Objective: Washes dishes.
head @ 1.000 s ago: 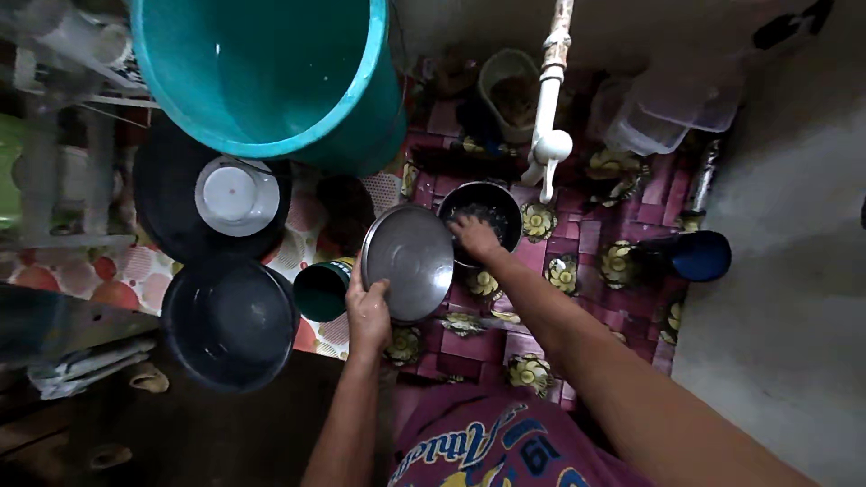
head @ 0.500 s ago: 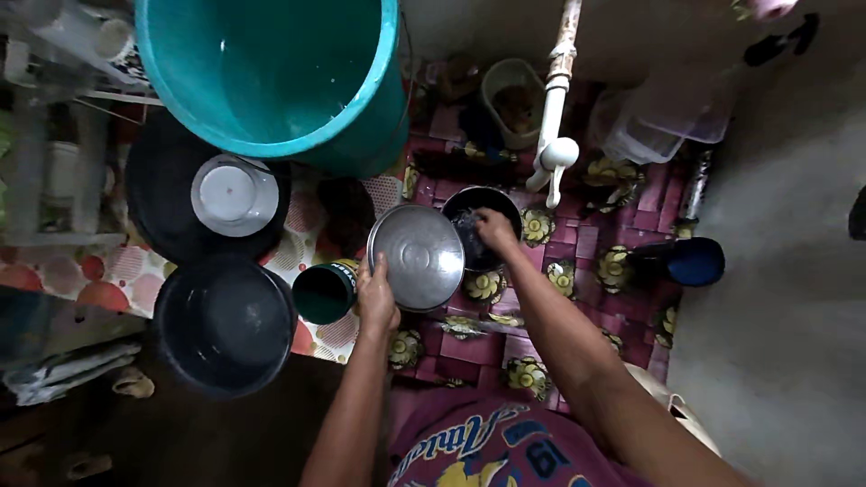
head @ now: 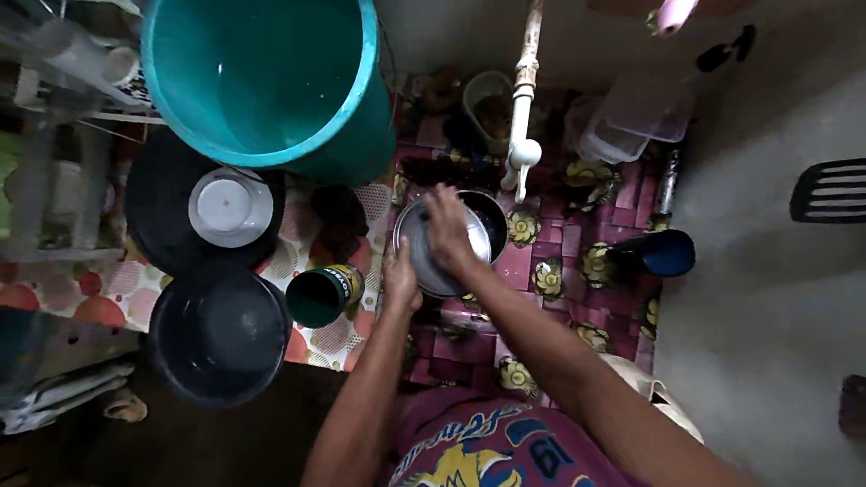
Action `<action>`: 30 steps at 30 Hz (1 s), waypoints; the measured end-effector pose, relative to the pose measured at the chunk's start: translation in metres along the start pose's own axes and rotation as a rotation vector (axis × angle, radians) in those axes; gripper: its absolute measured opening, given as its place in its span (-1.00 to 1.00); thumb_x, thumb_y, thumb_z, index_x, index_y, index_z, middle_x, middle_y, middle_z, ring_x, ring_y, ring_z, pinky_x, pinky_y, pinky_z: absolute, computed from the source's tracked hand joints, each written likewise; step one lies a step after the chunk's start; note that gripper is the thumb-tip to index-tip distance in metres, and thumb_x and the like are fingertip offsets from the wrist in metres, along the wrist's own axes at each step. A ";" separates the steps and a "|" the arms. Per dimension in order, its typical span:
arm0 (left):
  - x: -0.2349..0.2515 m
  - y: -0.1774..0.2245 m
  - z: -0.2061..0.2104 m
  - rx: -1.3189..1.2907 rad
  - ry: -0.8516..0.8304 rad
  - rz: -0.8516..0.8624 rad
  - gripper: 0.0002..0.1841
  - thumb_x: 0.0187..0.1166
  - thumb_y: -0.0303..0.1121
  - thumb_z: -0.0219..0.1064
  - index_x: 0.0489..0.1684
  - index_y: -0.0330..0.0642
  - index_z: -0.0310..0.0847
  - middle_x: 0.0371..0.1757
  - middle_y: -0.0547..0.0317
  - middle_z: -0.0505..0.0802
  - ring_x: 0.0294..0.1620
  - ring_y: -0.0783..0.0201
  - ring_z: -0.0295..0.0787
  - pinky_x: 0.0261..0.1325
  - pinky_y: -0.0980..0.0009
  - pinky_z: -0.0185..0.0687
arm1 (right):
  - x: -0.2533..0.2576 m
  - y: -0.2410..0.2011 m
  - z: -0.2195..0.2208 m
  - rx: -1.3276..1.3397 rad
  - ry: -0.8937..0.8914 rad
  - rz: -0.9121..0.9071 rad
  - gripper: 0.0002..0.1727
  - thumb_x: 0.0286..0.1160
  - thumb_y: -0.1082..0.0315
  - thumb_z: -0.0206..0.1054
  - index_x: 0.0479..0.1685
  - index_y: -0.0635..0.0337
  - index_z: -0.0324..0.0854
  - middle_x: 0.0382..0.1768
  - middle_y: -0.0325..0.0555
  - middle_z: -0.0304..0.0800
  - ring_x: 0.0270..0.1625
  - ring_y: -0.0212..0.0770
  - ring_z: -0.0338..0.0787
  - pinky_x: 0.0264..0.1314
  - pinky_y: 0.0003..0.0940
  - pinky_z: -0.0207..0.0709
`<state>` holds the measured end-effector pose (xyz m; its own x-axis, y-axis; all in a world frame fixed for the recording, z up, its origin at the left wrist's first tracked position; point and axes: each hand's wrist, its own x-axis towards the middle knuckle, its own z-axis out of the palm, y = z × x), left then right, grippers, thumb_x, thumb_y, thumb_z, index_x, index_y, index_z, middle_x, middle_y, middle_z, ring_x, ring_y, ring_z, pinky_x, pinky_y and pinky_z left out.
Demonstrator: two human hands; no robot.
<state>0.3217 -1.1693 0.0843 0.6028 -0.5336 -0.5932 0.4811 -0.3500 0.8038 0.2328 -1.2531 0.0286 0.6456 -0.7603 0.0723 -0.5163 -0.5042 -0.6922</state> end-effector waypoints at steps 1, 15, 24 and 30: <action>0.003 0.002 0.001 -0.022 -0.004 0.011 -0.49 0.88 -0.04 0.00 0.70 -0.05 0.33 0.33 -0.03 0.78 0.28 0.12 0.78 0.32 0.04 0.75 | -0.004 -0.016 0.005 0.053 -0.042 -0.052 -0.39 0.65 0.35 0.22 0.72 0.18 0.37 0.82 0.22 0.17 0.87 0.23 0.12 0.85 0.23 0.11; 0.004 0.020 -0.034 0.057 0.014 0.054 -0.45 0.86 0.02 0.03 0.74 0.02 0.29 0.43 -0.05 0.73 0.36 0.07 0.74 0.36 -0.03 0.72 | -0.019 0.020 -0.013 -0.102 -0.315 -0.135 -0.45 0.59 0.37 0.22 0.62 0.00 0.55 0.72 0.04 0.42 0.84 0.22 0.19 0.81 0.33 0.08; 0.003 0.037 -0.036 0.040 -0.009 0.000 -0.46 0.87 -0.03 0.02 0.78 0.04 0.19 0.40 -0.04 0.72 0.31 0.10 0.76 0.29 0.01 0.75 | -0.046 -0.031 -0.045 0.051 -0.497 -0.415 -0.26 0.54 -0.15 0.38 0.71 -0.09 0.44 0.58 0.11 0.54 0.65 0.10 0.51 0.62 0.10 0.46; -0.009 0.047 -0.055 0.286 -0.157 0.117 -0.23 0.76 0.08 0.15 0.94 0.38 -0.20 0.82 0.15 0.33 0.61 0.07 0.50 0.41 -0.09 0.64 | -0.018 -0.019 -0.105 0.130 -0.387 -0.496 -0.62 0.33 0.32 0.51 0.19 -0.06 0.81 0.05 -0.14 0.85 0.13 -0.10 0.82 0.15 -0.02 0.74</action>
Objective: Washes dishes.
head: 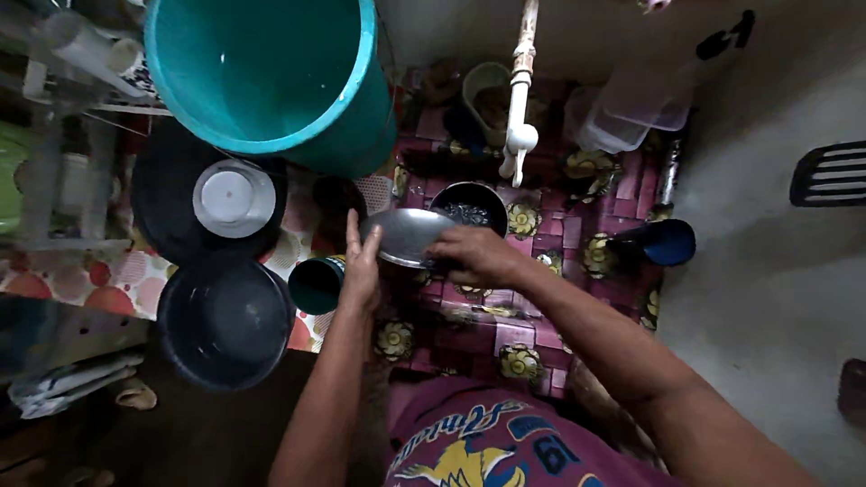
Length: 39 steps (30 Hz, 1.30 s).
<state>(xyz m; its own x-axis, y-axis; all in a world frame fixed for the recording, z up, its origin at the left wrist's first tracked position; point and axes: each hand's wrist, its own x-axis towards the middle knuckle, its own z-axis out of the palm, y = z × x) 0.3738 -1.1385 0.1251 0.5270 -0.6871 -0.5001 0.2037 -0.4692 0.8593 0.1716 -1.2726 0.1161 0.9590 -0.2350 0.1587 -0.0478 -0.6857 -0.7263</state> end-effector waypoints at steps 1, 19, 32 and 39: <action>-0.003 -0.001 -0.009 0.136 -0.070 0.097 -0.16 0.70 0.18 0.16 0.95 0.39 -0.24 0.89 0.17 0.16 0.72 0.09 0.35 0.50 -0.10 0.55 | 0.001 0.003 -0.010 0.073 0.000 -0.004 -0.60 0.28 0.34 0.52 0.17 -0.03 0.82 0.04 -0.17 0.86 0.13 -0.15 0.82 0.17 -0.04 0.74; -0.004 -0.029 -0.006 0.230 0.226 0.154 -0.69 0.87 -0.17 0.08 0.12 -0.15 0.69 -0.16 0.13 0.86 -0.16 0.28 0.85 0.00 0.20 0.81 | -0.004 0.158 0.119 -0.105 0.013 0.943 -0.44 0.53 0.33 0.34 0.54 0.27 0.54 0.54 0.59 0.41 0.54 0.68 0.42 0.35 0.71 0.34; 0.026 -0.036 -0.002 0.188 0.248 0.128 -0.65 0.88 -0.09 0.04 0.21 -0.12 0.64 -0.06 0.11 0.83 -0.08 0.27 0.81 0.06 0.16 0.76 | -0.003 0.169 0.132 -0.251 0.020 0.839 -0.57 0.53 0.31 0.39 0.40 0.03 0.72 0.53 0.41 0.51 0.58 0.52 0.45 0.53 0.59 0.28; 0.042 -0.034 0.006 0.000 0.250 0.046 -0.60 0.91 -0.08 -0.05 0.33 -0.12 0.57 0.09 0.08 0.80 0.08 0.25 0.78 0.18 0.14 0.73 | 0.012 0.094 0.115 0.319 0.402 1.072 -0.58 0.78 0.26 0.04 0.46 0.15 0.59 0.27 0.27 0.76 0.26 0.30 0.77 0.26 0.40 0.59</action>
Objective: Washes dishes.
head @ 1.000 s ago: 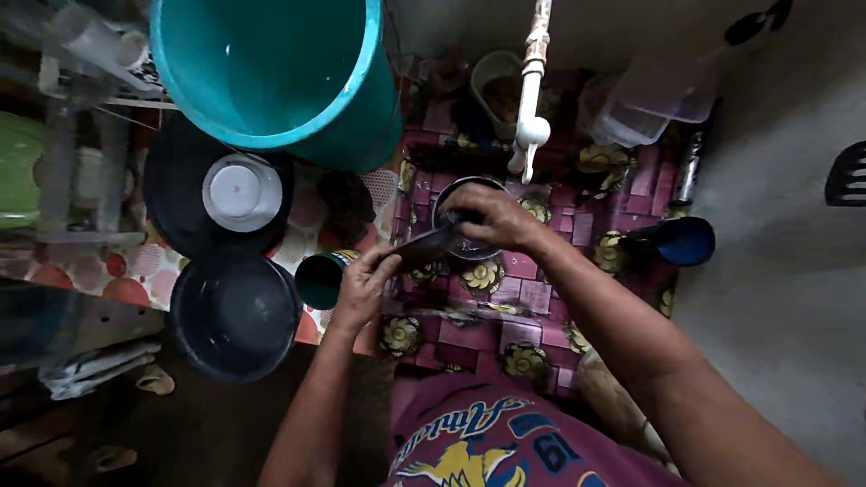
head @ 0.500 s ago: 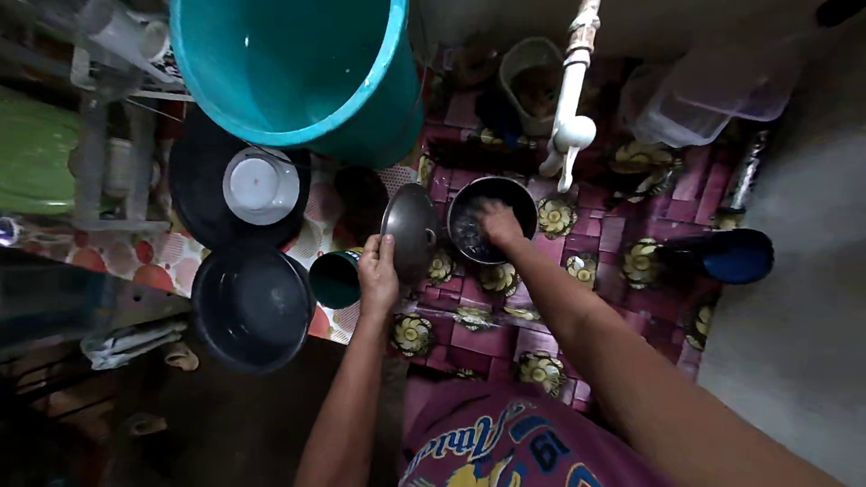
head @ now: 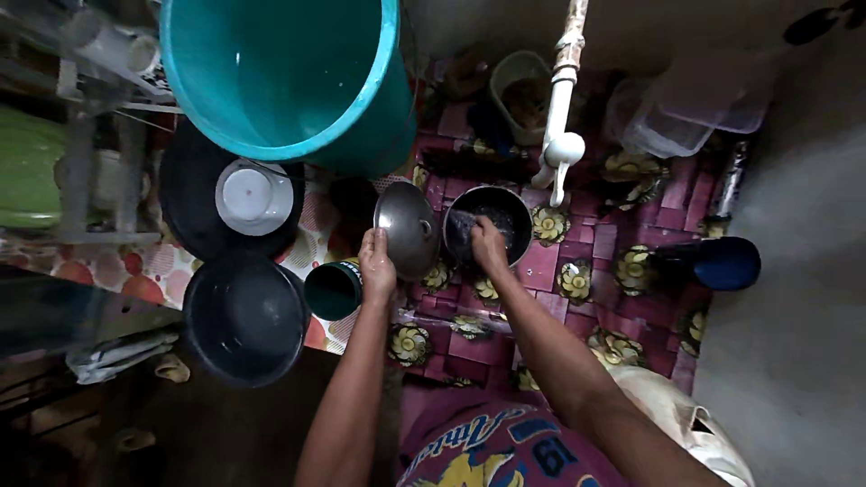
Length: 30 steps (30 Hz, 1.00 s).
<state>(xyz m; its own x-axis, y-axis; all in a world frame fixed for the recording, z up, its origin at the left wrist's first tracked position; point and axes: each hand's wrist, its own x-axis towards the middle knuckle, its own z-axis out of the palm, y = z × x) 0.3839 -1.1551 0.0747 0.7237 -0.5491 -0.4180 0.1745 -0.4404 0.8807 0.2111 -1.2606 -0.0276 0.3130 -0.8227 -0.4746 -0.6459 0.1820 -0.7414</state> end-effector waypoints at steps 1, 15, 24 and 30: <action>-0.002 0.001 0.000 0.031 -0.008 -0.008 -0.60 0.90 -0.06 -0.05 0.32 -0.11 0.57 0.08 0.09 0.79 0.05 0.26 0.77 0.16 0.15 0.73 | -0.025 -0.024 -0.002 0.076 0.073 -0.071 -0.58 0.78 0.27 0.05 0.49 0.16 0.56 0.31 0.22 0.74 0.26 0.23 0.77 0.25 0.34 0.61; -0.030 0.027 -0.017 0.330 -0.043 0.286 -0.70 0.88 -0.22 0.04 0.22 -0.13 0.64 -0.18 0.15 0.85 -0.21 0.31 0.83 -0.08 0.20 0.81 | -0.058 -0.141 0.031 0.012 0.140 -0.500 -0.52 0.67 -0.05 0.27 0.44 -0.06 0.69 -0.01 0.06 0.75 0.00 0.08 0.79 -0.09 0.09 0.71; -0.050 0.052 -0.020 0.139 -0.073 0.457 -0.71 0.86 -0.23 0.09 0.29 -0.15 0.59 -0.03 0.25 0.86 -0.04 0.38 0.85 0.11 0.29 0.83 | 0.032 -0.099 0.020 0.673 -0.175 0.073 -0.47 0.77 -0.12 0.14 0.42 0.05 0.64 0.27 -0.02 0.76 0.26 -0.12 0.74 0.25 0.03 0.65; -0.035 0.025 0.005 0.028 -0.038 0.518 -0.74 0.88 -0.23 0.07 0.32 -0.09 0.51 0.04 0.24 0.82 0.06 0.33 0.82 0.19 0.23 0.81 | -0.071 -0.118 0.052 1.265 -0.247 0.549 -0.31 0.72 -0.35 0.03 0.63 -0.12 0.35 0.39 -0.02 0.67 0.34 0.00 0.72 0.25 0.15 0.68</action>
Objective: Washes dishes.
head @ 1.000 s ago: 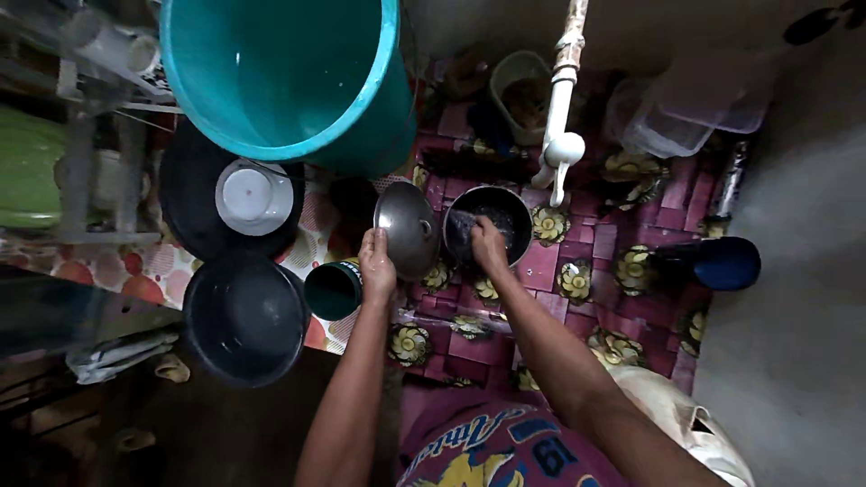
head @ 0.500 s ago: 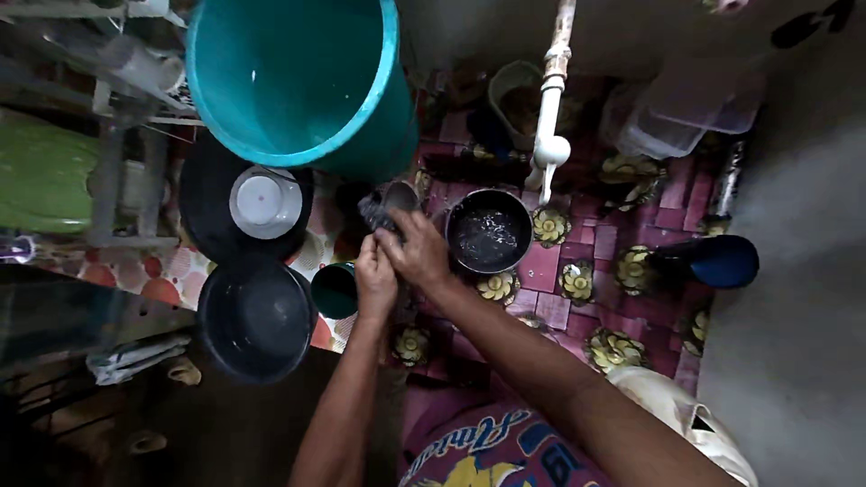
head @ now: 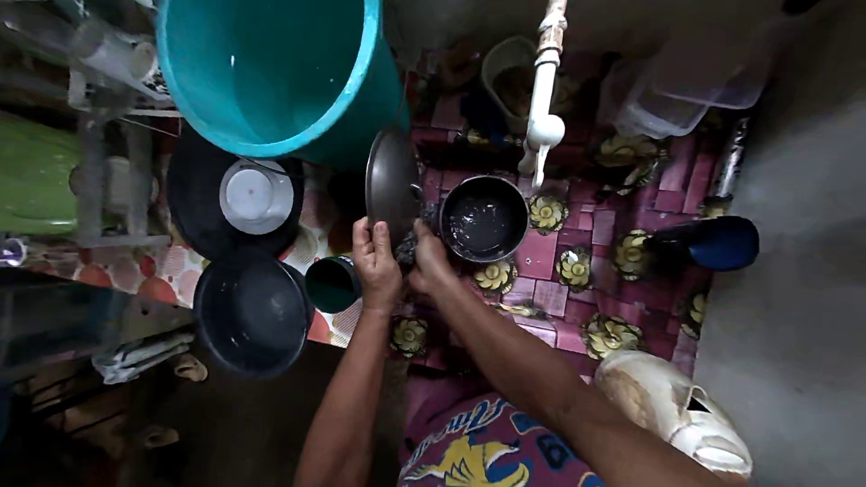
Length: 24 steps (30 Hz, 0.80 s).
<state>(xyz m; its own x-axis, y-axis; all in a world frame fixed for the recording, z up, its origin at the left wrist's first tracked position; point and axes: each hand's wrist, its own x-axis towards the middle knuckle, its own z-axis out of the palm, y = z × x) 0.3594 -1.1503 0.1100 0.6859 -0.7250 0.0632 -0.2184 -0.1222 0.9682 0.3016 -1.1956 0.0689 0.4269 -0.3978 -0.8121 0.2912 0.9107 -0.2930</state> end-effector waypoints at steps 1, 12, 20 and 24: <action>0.002 -0.002 0.001 0.001 -0.001 -0.013 -0.74 0.88 -0.22 0.06 0.33 -0.09 0.50 0.06 0.24 0.82 0.08 0.33 0.82 0.20 0.22 0.80 | -0.008 0.001 0.002 -0.076 -0.023 -0.013 -0.30 0.76 -0.33 -0.03 0.67 -0.08 0.32 0.44 0.01 0.63 0.39 -0.01 0.70 0.32 0.14 0.66; 0.010 0.012 -0.012 0.208 -0.163 -0.160 -0.72 0.84 -0.23 0.15 0.35 -0.11 0.55 -0.06 0.17 0.85 -0.14 0.36 0.83 -0.02 0.30 0.81 | 0.090 -0.086 -0.123 -1.419 0.473 -0.306 -0.41 0.60 0.16 0.26 0.63 0.10 0.45 0.43 0.41 0.61 0.42 0.47 0.64 0.31 0.54 0.48; 0.005 -0.001 -0.014 0.159 -0.145 -0.241 -0.78 0.82 -0.32 0.15 0.27 -0.14 0.57 -0.20 0.22 0.83 -0.23 0.38 0.82 -0.11 0.35 0.80 | 0.130 -0.073 -0.154 -1.907 0.222 -0.589 -0.45 0.50 0.41 0.36 0.53 -0.07 0.61 0.62 0.44 0.37 0.63 0.57 0.35 0.39 0.64 0.35; 0.004 -0.004 -0.006 0.105 -0.128 -0.261 -0.74 0.82 -0.32 0.15 0.31 -0.17 0.56 -0.09 0.17 0.85 -0.13 0.33 0.84 -0.01 0.27 0.82 | 0.120 -0.070 -0.136 -1.946 0.092 -0.510 -0.41 0.51 0.41 0.37 0.60 0.06 0.54 0.64 0.47 0.34 0.61 0.64 0.34 0.34 0.71 0.35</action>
<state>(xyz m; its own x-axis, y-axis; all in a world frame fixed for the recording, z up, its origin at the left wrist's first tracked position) 0.3672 -1.1480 0.1079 0.6369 -0.7383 -0.2219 -0.1214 -0.3803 0.9169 0.2159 -1.2918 -0.0767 0.5655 -0.6601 -0.4945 -0.8149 -0.3545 -0.4586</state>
